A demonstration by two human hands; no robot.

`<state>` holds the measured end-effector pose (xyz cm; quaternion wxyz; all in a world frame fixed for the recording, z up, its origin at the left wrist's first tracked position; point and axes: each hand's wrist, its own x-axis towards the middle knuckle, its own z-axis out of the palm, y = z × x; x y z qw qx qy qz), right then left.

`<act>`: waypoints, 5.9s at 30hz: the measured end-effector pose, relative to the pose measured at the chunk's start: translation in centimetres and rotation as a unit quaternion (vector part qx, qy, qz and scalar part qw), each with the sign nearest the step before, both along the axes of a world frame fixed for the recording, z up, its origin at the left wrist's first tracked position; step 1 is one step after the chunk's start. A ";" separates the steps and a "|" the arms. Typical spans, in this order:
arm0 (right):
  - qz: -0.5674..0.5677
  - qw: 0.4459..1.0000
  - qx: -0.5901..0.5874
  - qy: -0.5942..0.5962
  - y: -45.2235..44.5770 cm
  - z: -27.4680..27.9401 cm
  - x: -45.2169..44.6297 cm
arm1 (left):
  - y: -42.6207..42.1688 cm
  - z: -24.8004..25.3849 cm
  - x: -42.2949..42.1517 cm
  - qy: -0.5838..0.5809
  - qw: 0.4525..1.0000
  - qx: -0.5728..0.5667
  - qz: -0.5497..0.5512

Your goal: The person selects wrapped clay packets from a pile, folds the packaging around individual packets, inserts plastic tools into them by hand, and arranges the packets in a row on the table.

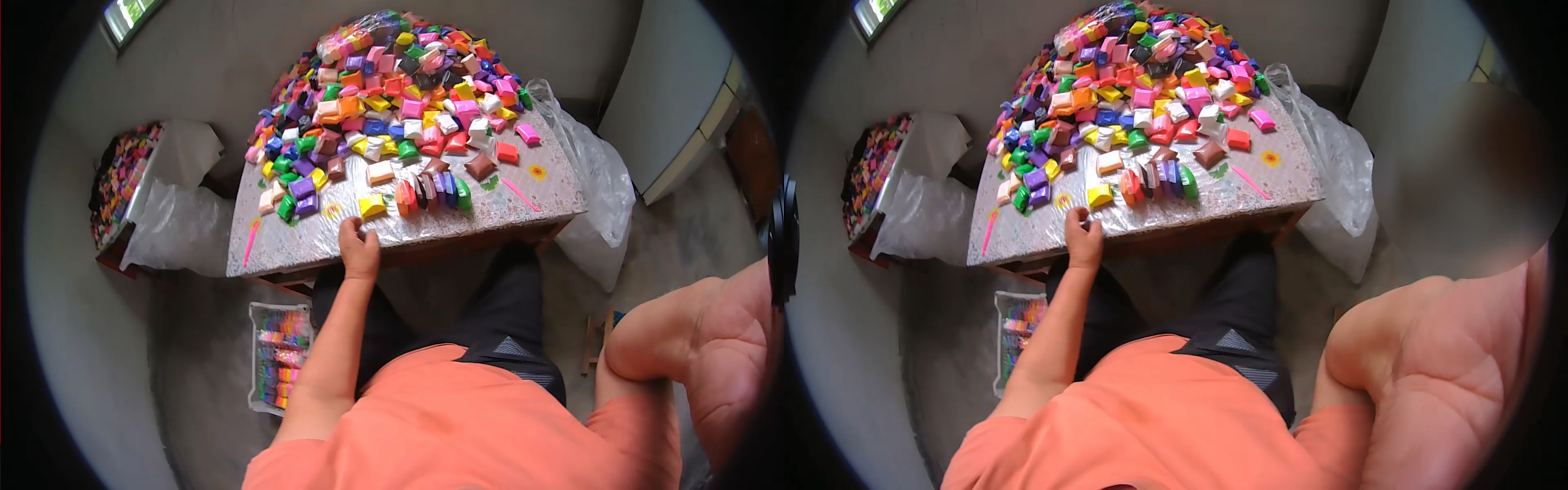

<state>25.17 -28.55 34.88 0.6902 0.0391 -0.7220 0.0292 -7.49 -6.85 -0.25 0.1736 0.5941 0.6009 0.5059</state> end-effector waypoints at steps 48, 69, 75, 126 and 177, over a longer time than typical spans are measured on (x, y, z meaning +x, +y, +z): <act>0.295 0.911 -0.277 -0.079 4.5 -4.3 -5.5 | 6.7 6.2 2.3 0.191 0.957 -0.076 -0.203; 0.562 0.788 -0.246 0.048 1.1 -8.2 -3.0 | 5.5 3.5 2.6 0.052 0.982 -0.076 -0.163; 0.543 0.799 -0.254 0.042 3.4 -4.2 -6.3 | 5.8 1.2 2.0 0.033 0.984 -0.071 -0.159; -0.277 0.810 -0.514 -0.052 23.5 -33.4 -1.4 | 4.5 0.2 0.4 -0.042 0.980 -0.073 -0.183; -0.021 0.842 -0.517 -0.151 11.2 -23.8 -12.5 | -12.0 8.9 0.5 -0.713 0.648 -0.136 -0.230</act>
